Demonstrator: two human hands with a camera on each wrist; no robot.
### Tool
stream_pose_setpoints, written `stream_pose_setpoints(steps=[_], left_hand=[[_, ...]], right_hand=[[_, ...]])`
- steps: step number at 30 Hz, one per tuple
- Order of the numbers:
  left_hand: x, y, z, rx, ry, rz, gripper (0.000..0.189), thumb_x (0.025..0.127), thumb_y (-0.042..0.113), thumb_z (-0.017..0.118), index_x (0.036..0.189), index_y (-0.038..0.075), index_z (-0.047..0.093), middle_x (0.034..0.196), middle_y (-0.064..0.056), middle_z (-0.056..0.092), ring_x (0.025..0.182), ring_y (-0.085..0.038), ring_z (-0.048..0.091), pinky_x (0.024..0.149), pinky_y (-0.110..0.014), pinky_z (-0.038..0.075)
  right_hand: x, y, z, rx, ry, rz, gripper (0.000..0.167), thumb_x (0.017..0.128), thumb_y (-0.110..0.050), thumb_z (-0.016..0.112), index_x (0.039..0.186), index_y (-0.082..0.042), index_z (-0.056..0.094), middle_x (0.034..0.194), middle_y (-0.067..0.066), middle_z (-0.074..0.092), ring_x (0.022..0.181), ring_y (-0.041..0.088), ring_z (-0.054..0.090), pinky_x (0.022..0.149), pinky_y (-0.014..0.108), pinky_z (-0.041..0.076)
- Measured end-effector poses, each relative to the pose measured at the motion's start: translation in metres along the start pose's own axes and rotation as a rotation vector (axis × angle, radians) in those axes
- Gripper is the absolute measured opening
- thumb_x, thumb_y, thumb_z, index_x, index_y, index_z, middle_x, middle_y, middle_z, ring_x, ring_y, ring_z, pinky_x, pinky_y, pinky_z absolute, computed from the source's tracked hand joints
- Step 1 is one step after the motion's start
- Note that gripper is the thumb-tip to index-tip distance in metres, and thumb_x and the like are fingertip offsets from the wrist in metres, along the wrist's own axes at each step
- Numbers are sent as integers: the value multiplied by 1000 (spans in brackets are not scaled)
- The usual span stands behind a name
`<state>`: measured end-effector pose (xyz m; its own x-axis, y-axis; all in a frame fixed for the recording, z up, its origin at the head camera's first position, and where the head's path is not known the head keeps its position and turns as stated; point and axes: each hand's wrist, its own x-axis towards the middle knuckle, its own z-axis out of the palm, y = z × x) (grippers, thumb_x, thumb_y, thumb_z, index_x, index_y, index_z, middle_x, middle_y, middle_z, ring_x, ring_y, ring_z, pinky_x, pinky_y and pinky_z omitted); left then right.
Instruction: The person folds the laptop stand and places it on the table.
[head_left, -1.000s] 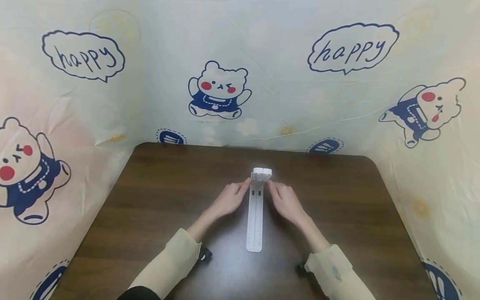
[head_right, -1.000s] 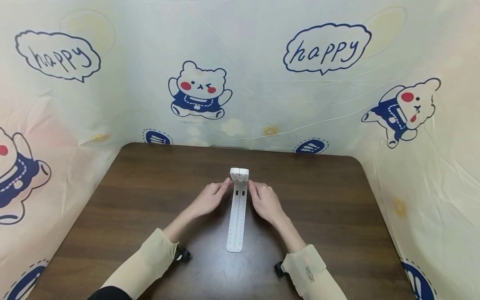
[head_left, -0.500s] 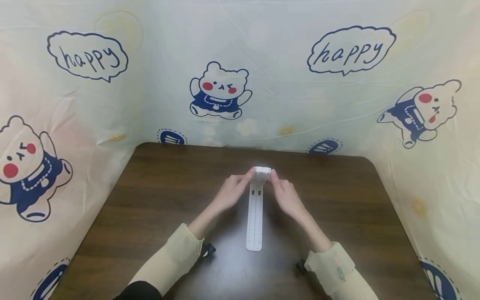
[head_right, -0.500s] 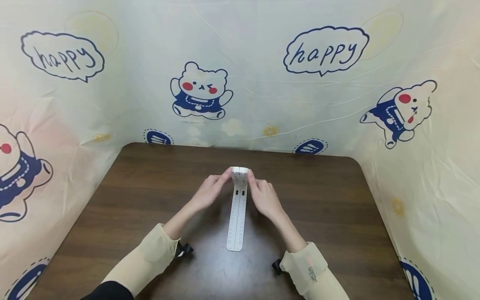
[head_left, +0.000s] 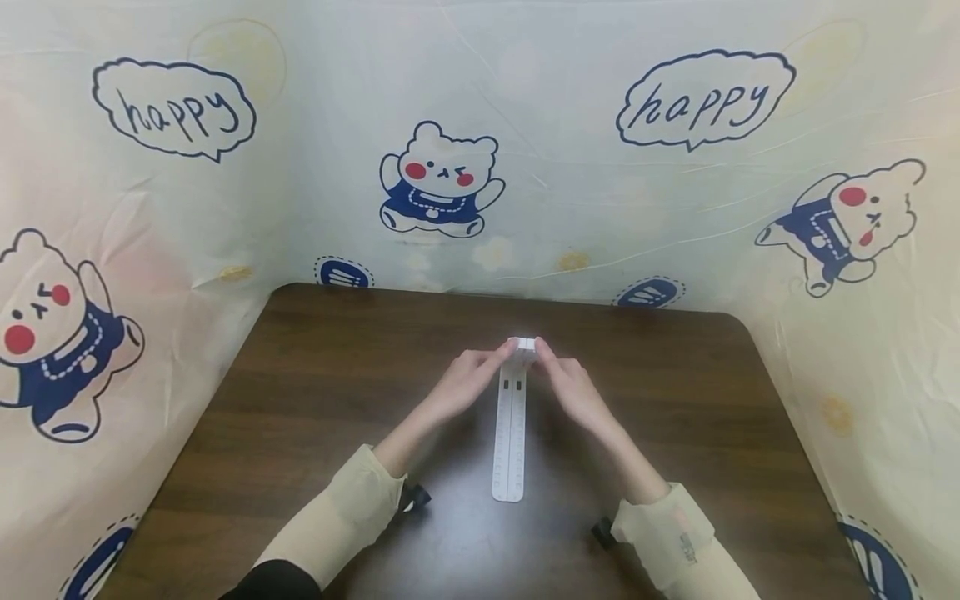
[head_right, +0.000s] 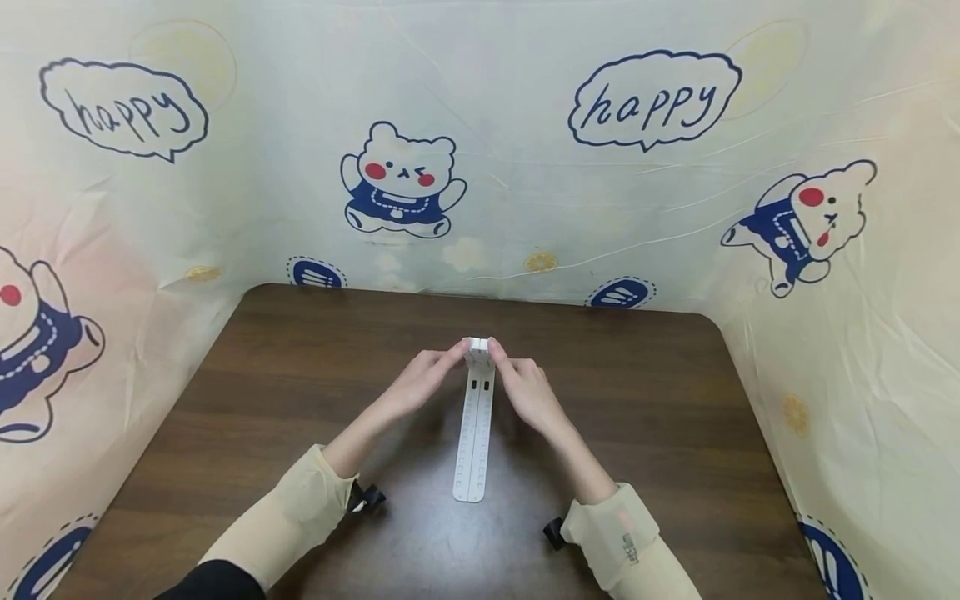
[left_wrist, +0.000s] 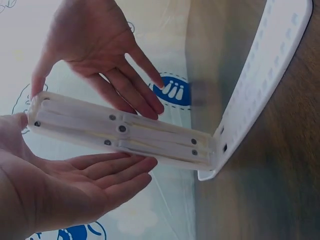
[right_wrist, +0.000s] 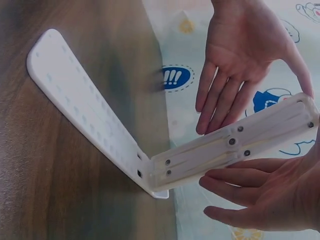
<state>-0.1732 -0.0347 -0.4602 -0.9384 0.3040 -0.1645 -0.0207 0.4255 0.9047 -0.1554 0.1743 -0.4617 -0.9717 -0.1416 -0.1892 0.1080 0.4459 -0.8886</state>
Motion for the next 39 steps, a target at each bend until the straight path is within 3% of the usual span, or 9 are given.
stream_pose_setpoints(steps=[8,17,19,21,23,24,29,34,39], left_hand=[[-5,-13,-5,44,-120,68,83,106,72,51,157,7,61,160,-17,62,152,-38,59,125,-63,48],[-12,-29,-9,99,-214,117,95,103,72,60,160,-3,51,166,-20,53,154,-37,55,129,-60,44],[-14,-32,-8,112,-235,127,91,104,65,64,162,-3,49,146,-21,72,116,-31,75,118,-54,54],[-16,-35,-8,130,-251,133,88,103,60,69,163,-2,48,115,-18,78,81,-22,66,108,-47,56],[-18,-41,-8,155,-263,143,87,102,55,73,164,0,47,92,-14,70,69,-16,45,97,-42,52],[-19,-43,-7,169,-267,152,87,101,54,75,165,1,47,91,-14,69,68,-14,43,94,-40,52],[-25,-59,-3,205,-288,197,96,93,49,86,166,2,45,140,-29,72,113,-34,72,105,-49,56],[-33,-75,2,286,-283,262,108,85,53,93,168,6,43,171,-14,48,158,-31,51,129,-56,45],[-40,-90,7,386,-294,323,119,83,64,91,172,9,35,179,-11,35,165,-28,40,134,-54,39]], right_hand=[[-13,9,2,-27,-24,-31,72,117,-57,37,154,0,61,161,24,58,155,45,52,130,70,37],[-24,36,7,-85,-88,-191,60,119,-38,43,158,6,52,163,27,54,156,46,50,130,67,38],[-27,42,7,-99,-117,-212,61,119,-38,45,161,6,48,166,27,51,157,47,47,129,69,37],[-30,49,7,-118,-148,-241,63,118,-39,49,164,4,45,169,26,47,159,47,44,129,71,36],[-32,55,7,-131,-176,-266,65,116,-37,53,167,1,41,172,24,43,161,48,41,129,72,34],[-33,59,7,-141,-189,-279,66,115,-37,56,169,-1,39,174,23,40,162,48,39,130,73,33],[-39,76,10,-211,-240,-321,81,110,-37,67,175,-10,28,181,19,28,166,49,32,129,76,32],[-44,88,16,-311,-260,-361,98,101,-40,79,175,-8,25,183,21,23,168,48,28,133,72,26],[-47,99,21,-395,-279,-393,109,95,-48,84,176,-7,23,184,20,20,171,41,23,136,66,22]])
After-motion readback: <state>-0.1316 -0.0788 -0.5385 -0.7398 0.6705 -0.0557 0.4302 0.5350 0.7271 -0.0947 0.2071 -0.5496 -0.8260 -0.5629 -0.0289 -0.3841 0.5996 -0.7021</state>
